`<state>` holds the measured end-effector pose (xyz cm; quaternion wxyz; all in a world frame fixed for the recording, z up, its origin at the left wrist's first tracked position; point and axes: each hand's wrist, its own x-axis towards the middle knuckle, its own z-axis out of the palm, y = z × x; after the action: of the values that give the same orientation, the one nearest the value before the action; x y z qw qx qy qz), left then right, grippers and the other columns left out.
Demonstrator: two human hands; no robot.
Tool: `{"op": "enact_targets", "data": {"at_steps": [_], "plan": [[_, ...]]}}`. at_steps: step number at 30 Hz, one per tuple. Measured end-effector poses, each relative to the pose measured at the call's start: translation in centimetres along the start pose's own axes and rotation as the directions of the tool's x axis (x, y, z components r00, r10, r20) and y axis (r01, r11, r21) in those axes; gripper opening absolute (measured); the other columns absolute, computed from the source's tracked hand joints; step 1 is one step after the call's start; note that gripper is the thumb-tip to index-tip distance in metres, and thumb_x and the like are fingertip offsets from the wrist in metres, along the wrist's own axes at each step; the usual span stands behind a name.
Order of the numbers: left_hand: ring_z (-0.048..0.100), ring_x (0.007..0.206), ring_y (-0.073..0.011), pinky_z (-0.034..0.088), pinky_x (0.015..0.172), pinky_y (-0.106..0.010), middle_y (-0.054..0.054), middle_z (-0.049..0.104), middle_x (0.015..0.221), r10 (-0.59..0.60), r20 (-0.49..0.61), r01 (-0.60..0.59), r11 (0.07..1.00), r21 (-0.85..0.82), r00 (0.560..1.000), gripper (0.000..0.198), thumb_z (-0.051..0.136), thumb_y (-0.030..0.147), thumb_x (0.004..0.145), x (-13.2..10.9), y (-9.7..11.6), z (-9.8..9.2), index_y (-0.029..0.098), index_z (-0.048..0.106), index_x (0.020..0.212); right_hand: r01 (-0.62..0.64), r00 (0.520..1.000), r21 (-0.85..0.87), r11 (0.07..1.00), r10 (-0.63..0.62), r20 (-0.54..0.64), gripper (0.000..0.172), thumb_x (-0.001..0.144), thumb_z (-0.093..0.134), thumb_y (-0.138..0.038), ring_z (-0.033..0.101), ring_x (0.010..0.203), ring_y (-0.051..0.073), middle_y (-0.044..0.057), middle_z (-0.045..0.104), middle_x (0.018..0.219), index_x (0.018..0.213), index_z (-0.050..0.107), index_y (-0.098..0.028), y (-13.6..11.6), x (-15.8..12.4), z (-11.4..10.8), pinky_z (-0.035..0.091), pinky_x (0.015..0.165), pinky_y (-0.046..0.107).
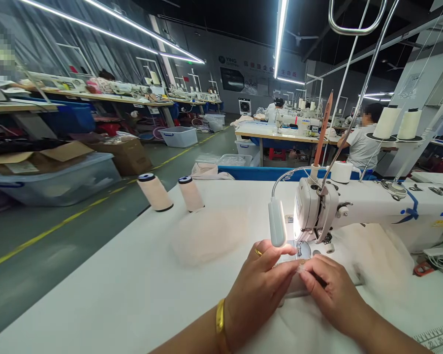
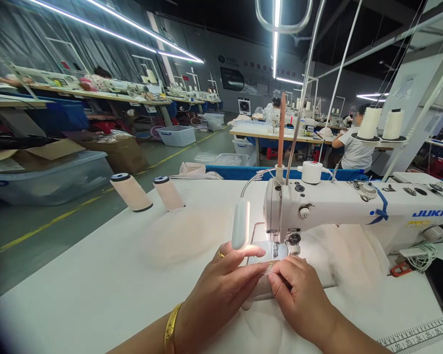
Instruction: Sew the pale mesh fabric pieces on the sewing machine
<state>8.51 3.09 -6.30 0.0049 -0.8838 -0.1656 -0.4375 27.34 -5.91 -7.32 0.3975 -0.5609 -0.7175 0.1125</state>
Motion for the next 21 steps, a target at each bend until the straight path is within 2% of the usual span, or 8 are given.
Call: {"op": "enact_targets", "data": {"at_steps": [4,7,11,14,18,21], "plan": [[0.063,0.084,-0.0203,0.049,0.085,-0.037,-0.005,0.075,0.103,-0.047,0.017,0.048,0.998,-0.050,0.999,0.026,0.052,0.015,0.100,-0.1,0.0,0.2,0.026,0.074,0.091,-0.052,0.998,0.045,0.998,0.054,-0.041,0.007,0.101,0.055,-0.028,0.057,0.075,0.018,0.000,0.063,0.088,0.104,0.061,-0.025,-0.1,-0.2,0.1,0.047,0.065,0.028],[0.061,0.083,-0.0201,0.050,0.081,-0.036,-0.004,0.074,0.103,-0.107,0.062,0.113,0.987,-0.117,0.992,0.025,0.052,0.013,0.096,-0.1,0.2,0.2,0.026,0.073,0.091,-0.001,0.997,0.052,0.999,0.006,-0.079,0.017,0.098,0.057,-0.024,0.057,0.078,0.019,0.001,0.063,0.095,0.115,0.061,-0.027,0.0,-0.3,0.3,0.049,0.066,0.028],[0.062,0.084,-0.0205,0.050,0.081,-0.036,-0.003,0.074,0.102,-0.178,0.131,0.201,0.961,-0.190,0.975,0.025,0.053,0.011,0.093,0.1,0.6,0.2,0.026,0.072,0.091,0.030,0.996,0.074,0.997,-0.023,-0.084,0.010,0.102,0.054,-0.024,0.059,0.082,0.019,0.002,0.063,0.095,0.106,0.063,-0.027,0.3,-0.3,0.3,0.051,0.072,0.029],[0.063,0.088,-0.0207,0.050,0.084,-0.037,-0.002,0.073,0.100,-0.202,0.153,0.234,0.945,-0.228,0.967,0.021,0.055,0.012,0.092,0.4,1.0,-0.1,0.026,0.071,0.088,0.036,0.995,0.072,0.997,-0.029,-0.091,0.011,0.105,0.053,-0.027,0.061,0.083,0.019,0.002,0.066,0.095,0.100,0.062,-0.026,0.2,-0.2,0.0,0.053,0.075,0.030],[0.064,0.095,-0.0194,0.050,0.088,-0.034,-0.001,0.072,0.102,-0.174,0.133,0.207,0.934,-0.293,0.976,0.016,0.059,0.013,0.092,0.6,2.1,-1.0,0.025,0.068,0.089,0.085,0.993,0.112,0.990,-0.075,-0.093,0.017,0.106,0.053,-0.034,0.065,0.085,0.019,0.003,0.070,0.100,0.093,0.059,-0.026,-0.7,-0.9,-0.8,0.056,0.073,0.028],[0.065,0.100,-0.0183,0.050,0.094,-0.034,-0.002,0.072,0.105,-0.093,0.105,0.123,0.933,-0.337,0.990,0.011,0.059,0.014,0.094,0.2,3.1,-1.1,0.023,0.065,0.093,0.051,0.995,0.163,0.985,-0.036,-0.092,0.022,0.105,0.054,-0.038,0.069,0.084,0.020,0.003,0.071,0.097,0.087,0.055,-0.027,-0.8,-2.7,-1.4,0.059,0.068,0.026]]}}
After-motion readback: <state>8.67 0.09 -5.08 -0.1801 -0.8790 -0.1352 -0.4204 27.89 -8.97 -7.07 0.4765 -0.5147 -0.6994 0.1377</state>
